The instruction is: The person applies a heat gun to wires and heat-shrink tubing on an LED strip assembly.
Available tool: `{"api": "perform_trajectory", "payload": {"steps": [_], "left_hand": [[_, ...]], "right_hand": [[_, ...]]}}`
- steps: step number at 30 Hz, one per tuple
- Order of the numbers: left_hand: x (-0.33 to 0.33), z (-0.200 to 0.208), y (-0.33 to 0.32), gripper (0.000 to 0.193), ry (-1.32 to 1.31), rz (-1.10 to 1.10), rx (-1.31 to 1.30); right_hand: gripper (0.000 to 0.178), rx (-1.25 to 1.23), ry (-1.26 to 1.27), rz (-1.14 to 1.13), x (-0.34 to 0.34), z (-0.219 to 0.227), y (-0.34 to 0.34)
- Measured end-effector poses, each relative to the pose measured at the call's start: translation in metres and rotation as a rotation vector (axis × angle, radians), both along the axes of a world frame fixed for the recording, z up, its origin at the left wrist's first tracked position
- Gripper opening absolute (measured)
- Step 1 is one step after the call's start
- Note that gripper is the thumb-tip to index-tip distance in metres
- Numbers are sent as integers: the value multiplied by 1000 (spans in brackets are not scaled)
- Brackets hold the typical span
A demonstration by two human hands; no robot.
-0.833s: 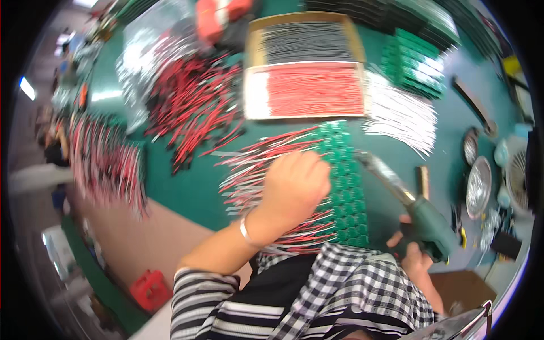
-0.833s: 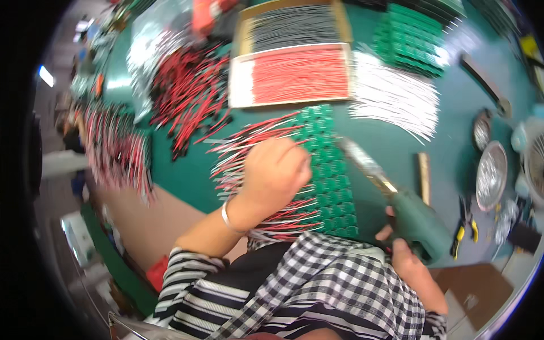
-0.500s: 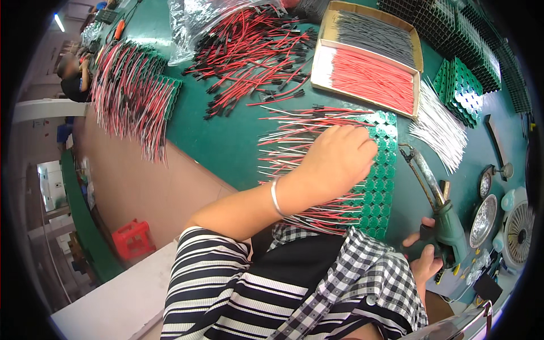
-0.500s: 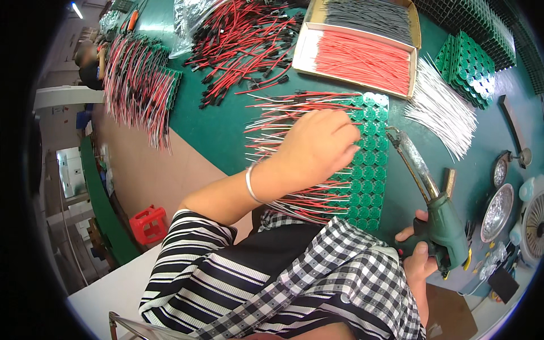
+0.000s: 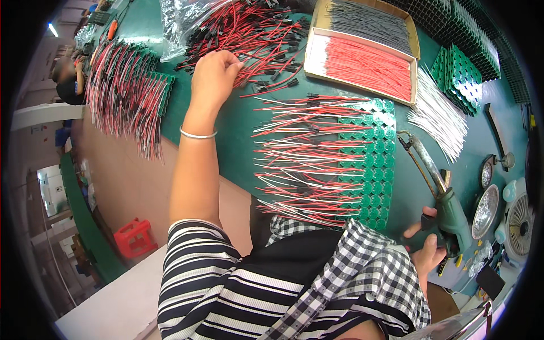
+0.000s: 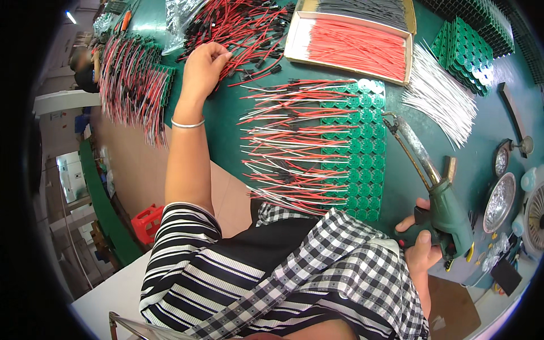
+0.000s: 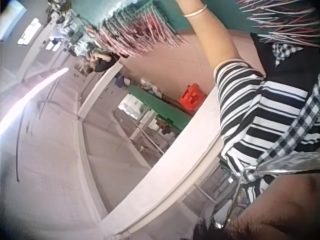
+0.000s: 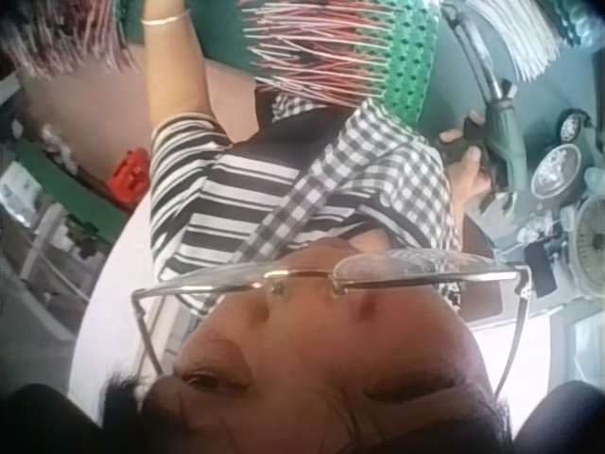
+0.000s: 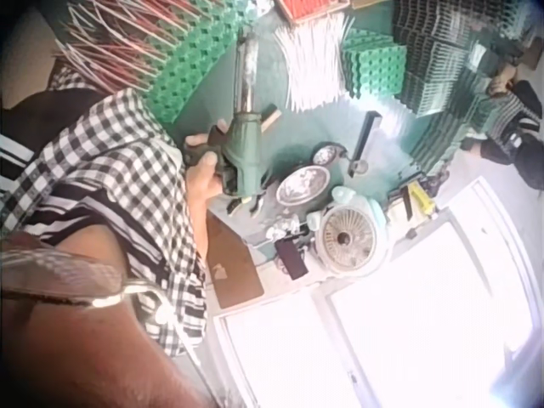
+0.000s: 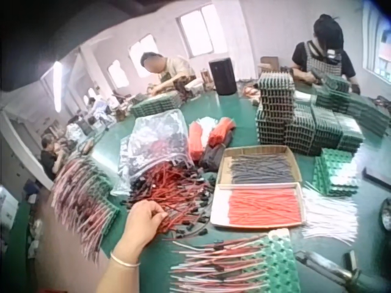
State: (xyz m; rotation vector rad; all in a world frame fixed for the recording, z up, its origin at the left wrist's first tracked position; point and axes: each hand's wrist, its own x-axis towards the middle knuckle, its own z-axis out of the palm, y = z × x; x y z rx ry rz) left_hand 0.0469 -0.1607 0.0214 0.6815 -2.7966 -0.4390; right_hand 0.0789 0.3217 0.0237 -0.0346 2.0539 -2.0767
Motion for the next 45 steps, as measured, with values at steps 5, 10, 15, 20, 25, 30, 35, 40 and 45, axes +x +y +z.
{"api": "perform_trajectory", "payload": {"steps": [5,10,15,20,25,30,35,40,45], "left_hand": [[4,22,10,18,189,36,11],[11,26,10,23,-33,7,128],[19,18,-9,34,17,58,128],[15,28,5,30,-81,66,60],[14,20,2,14,-69,-136,-45],[16,23,2,8,-6,-221,-269],[17,65,48,9,-145,-193,-459],[15,60,148,22,146,-619,-112],[14,45,199,21,54,-691,50]], "right_hand": [[62,41,7,-38,-1,1,2],[63,28,18,-38,-3,5,-6],[63,25,55,-40,-5,9,-9],[62,16,25,-34,-5,6,-8],[63,-8,38,-48,-4,6,-12],[63,-28,29,-107,-4,6,-9],[64,-24,-6,13,-4,5,-3],[64,47,52,191,-5,9,19],[64,153,-23,377,5,14,36]]}}
